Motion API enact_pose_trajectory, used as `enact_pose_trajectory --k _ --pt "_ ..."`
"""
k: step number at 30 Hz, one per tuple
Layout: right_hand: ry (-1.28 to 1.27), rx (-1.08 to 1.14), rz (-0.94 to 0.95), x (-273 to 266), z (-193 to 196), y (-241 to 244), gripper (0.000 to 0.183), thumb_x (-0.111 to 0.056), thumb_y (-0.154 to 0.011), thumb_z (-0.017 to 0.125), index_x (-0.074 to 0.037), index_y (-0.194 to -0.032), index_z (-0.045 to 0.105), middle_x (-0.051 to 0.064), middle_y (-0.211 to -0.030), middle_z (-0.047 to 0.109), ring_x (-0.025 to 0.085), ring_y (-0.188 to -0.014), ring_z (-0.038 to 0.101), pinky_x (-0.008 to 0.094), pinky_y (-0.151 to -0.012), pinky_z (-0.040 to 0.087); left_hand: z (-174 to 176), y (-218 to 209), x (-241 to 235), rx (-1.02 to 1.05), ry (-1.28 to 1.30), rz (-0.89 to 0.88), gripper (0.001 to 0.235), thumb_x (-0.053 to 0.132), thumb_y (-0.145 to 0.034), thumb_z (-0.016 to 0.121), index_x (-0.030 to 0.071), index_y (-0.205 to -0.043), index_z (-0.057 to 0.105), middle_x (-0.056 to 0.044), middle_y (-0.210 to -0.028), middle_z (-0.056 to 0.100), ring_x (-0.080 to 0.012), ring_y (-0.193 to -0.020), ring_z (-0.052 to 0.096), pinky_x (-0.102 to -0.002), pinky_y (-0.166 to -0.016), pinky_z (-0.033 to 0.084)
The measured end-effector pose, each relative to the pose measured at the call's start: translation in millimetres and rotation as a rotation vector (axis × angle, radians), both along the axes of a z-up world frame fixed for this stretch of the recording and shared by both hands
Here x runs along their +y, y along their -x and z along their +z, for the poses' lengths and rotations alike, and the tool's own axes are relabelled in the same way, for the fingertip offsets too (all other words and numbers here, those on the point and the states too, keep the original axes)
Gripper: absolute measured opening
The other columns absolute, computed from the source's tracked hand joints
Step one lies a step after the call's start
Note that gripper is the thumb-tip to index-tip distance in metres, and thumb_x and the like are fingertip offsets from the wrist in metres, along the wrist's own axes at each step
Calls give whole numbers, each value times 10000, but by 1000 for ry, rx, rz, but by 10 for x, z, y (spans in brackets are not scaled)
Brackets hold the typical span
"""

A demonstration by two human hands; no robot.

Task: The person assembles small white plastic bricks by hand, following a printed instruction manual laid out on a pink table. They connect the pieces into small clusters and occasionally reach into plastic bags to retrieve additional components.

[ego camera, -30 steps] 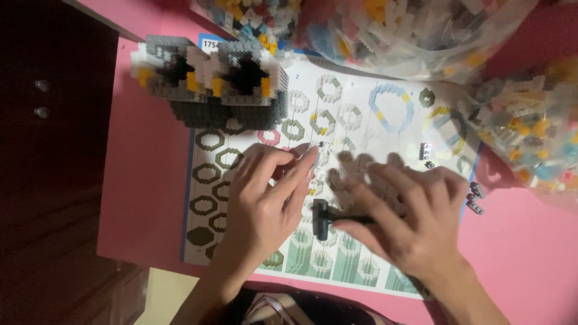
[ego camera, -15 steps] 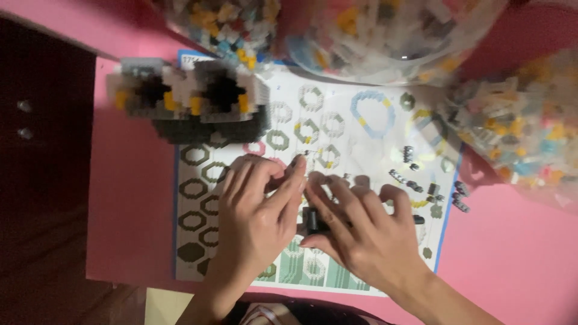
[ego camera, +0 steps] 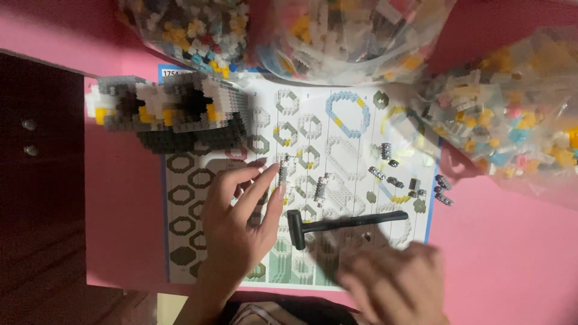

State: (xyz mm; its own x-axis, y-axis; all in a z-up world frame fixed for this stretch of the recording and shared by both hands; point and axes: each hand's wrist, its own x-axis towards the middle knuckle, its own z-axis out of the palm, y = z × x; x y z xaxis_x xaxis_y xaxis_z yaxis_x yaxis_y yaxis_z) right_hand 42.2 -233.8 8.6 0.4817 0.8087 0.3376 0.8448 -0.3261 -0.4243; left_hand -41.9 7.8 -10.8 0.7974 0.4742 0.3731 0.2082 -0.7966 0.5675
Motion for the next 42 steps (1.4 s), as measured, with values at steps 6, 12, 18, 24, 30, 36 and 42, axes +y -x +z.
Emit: enact_pose_trajectory --k 6,12,18,24,30,36,42 --pt "-156 -177 -183 -349 -490 -505 67 -107 -985 765 -43 -1000 771 175 -993 719 239 -859 588 474 -915 421 55 -175 -137 7 155 -131 413 200 -910 867 -7 -1241 734 -155 -1161 689 -288 -1068 631 -391 -942 595" --pt "-119 -222 -157 -31 -80 -560 66 -28 -1004 818 36 -1000 805 227 -1024 712 296 -839 641 471 -851 446 75 -285 -279 237 -100 -179 394 394 -994 790 123 -1235 636 -108 -1241 576 -302 -1157 509 -406 -901 496" --pt "-182 -220 -97 202 -134 -475 88 -116 -956 812 -34 -977 786 168 -969 739 214 -774 573 406 -775 409 180 -258 -283 128 9 -208 278 139 -939 835 3 -1158 730 -132 -1117 593 -306 -1066 530 -404 -802 518" --pt "-138 -258 -10 155 73 -865 86 -79 -934 833 -18 -950 774 186 -945 743 274 -834 657 421 -758 538 153 -205 -267 189 18 -248 144 145 -965 778 65 -1007 666 -98 -1133 603 -294 -1012 536 -454 -828 417" --pt "-95 -272 254 883 896 -1086 270 -179 -962 820 3 -1131 716 173 -1010 702 282 -780 624 409 -660 495 -36 -108 -365 361 -3 -345 236 1 -991 524 -99 -1088 715 -318 -1266 628 -463 -1252 524 -613 -1046 465" --pt "26 -495 433 1948 1511 -1213 101 -77 -1107 759 -28 -1061 683 86 -1093 705 303 -855 665 407 -742 584 368 -87 -236 -167 26 -335 160 85 -1089 727 41 -1021 589 -103 -952 667 -274 -868 556 -387 -752 451" --pt "675 440 -95 3257 1767 -984 421 -20 -1139 266 172 -1472 437 429 -1515 446 310 -621 847 378 -497 709 505 74 -81 -462 -16 -292 156 105 -1032 813 34 -991 681 -63 -906 694 -251 -853 625 -373 -746 546"
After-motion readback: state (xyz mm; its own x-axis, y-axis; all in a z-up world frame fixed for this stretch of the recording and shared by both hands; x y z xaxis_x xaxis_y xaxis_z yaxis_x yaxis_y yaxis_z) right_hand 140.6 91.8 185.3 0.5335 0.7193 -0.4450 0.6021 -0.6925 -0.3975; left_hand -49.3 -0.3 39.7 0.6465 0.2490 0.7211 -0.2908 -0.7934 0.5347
